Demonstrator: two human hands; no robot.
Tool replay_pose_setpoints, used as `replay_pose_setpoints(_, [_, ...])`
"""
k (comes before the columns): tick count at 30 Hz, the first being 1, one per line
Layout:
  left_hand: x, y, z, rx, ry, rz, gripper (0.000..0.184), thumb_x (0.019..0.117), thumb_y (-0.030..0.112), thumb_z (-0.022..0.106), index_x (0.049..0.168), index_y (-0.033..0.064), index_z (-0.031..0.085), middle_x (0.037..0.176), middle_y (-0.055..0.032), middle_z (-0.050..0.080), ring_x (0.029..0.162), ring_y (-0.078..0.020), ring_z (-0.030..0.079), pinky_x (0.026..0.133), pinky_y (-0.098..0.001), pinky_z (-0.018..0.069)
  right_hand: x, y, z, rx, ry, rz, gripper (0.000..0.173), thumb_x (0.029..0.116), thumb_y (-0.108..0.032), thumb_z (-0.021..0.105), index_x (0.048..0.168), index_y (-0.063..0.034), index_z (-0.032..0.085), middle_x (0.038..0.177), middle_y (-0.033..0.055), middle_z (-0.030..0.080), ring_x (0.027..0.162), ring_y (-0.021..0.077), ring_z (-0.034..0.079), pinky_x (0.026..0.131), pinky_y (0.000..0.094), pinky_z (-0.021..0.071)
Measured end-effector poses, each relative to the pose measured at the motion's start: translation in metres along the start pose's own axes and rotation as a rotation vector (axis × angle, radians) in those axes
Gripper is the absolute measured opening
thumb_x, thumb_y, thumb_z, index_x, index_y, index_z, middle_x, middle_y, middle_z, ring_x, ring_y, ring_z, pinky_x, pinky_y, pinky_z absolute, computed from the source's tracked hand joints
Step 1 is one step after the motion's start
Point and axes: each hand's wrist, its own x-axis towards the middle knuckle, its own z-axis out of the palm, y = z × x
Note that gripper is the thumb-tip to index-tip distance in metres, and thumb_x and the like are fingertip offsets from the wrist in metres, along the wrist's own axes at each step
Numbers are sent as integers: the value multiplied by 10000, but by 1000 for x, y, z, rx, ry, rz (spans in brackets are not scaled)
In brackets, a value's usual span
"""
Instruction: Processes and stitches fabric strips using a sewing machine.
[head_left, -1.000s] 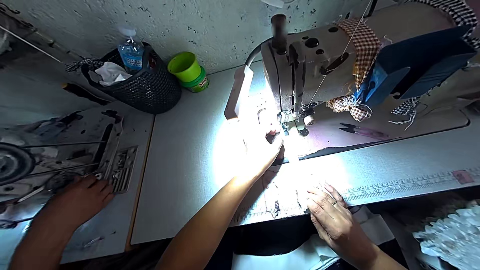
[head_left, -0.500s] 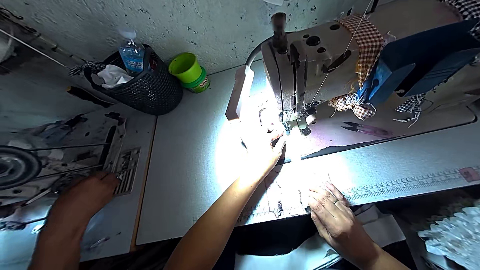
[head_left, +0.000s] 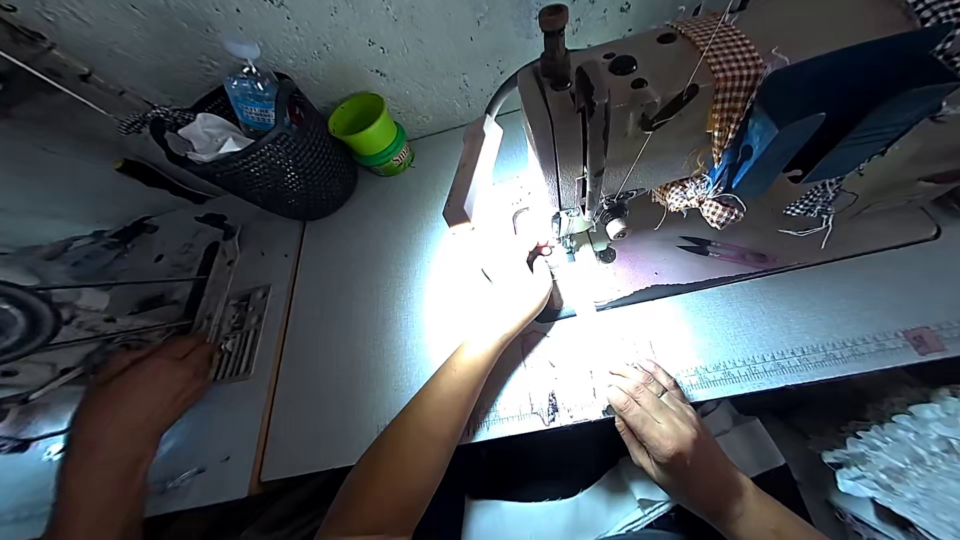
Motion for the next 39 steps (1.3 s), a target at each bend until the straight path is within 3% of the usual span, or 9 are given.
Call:
replay_pose_setpoints(3, [4, 0, -3, 32, -91, -33, 289, 979, 34, 498, 1180, -21, 697, 1163, -155, 703, 1138, -220, 645, 996, -393, 490, 0, -2, -1, -8, -9, 9, 246, 1014, -133, 519, 1074, -80, 751, 1126, 95, 764, 1174, 251, 682, 1115, 399, 444])
replay_pose_setpoints(9, [5, -2, -1, 1, -76, -18, 321, 987, -7, 441, 1123, -13, 732, 1168, -142, 708, 1157, -180, 629, 1010, -333, 469, -2, -9, -1, -37, -9, 49, 236, 1022, -123, 521, 1085, -77, 744, 1137, 102, 756, 1189, 267, 666, 1112, 406, 437])
replay_pose_setpoints(12, [6, 1, -8, 29, -157, -97, 394, 1004, -3, 395, 1208, 28, 731, 1270, -126, 691, 1262, -202, 591, 1075, -396, 425, 2, -10, 1, -70, -9, 63, 237, 1009, -128, 528, 1059, -76, 754, 1110, 100, 764, 1149, 267, 686, 1085, 400, 462])
replay_pose_setpoints(19, [7, -4, -11, -45, -181, -50, 436, 971, -36, 369, 1204, 25, 732, 1239, -139, 689, 1227, -179, 593, 1056, -359, 434, 38, 1, 15, -79, -12, 118, 233, 976, -122, 553, 1007, -45, 771, 1024, 108, 767, 1052, 284, 714, 1032, 458, 502])
replay_pose_setpoints(25, [10, -2, -17, -72, -203, -52, 426, 972, -70, 387, 1210, 12, 731, 1247, -142, 688, 1221, -184, 602, 1056, -347, 449, 64, 18, 26, -83, 4, 114, 237, 940, -56, 578, 1079, -4, 763, 1146, 150, 748, 1203, 327, 661, 1111, 479, 450])
replay_pose_setpoints(29, [10, -1, -19, -56, -227, -68, 436, 976, -64, 383, 1231, 28, 724, 1275, -139, 671, 1238, -187, 587, 1063, -356, 441, 83, 25, 30, -104, 8, 72, 230, 937, -43, 580, 1074, 13, 756, 1090, 178, 741, 1159, 350, 667, 1107, 464, 452])
replay_pose_setpoints(33, [11, -10, -15, -45, -219, -10, 391, 974, -1, 425, 1224, 24, 724, 1234, -155, 664, 1194, -227, 590, 1018, -397, 451, 98, 29, 35, -125, -15, 58, 246, 937, -23, 567, 1099, 25, 746, 1169, 192, 721, 1212, 344, 639, 1140, 456, 415])
replay_pose_setpoints(36, [10, -7, -18, -25, -231, -12, 287, 979, 177, 609, 1204, 54, 738, 1220, -156, 670, 1171, -254, 605, 999, -442, 467, 102, 30, 36, -146, -12, 57, 222, 943, -14, 578, 1093, 34, 733, 1198, 193, 715, 1230, 345, 635, 1135, 449, 427])
replay_pose_setpoints(39, [10, 1, -24, 26, -300, -79, 460, 891, 390, 735, 1269, 129, 724, 1365, -148, 604, 1337, -310, 486, 1102, -555, 344, 103, 28, 33, -161, -33, 51, 227, 956, -15, 560, 1099, 28, 732, 1254, 186, 703, 1247, 338, 630, 1137, 463, 417])
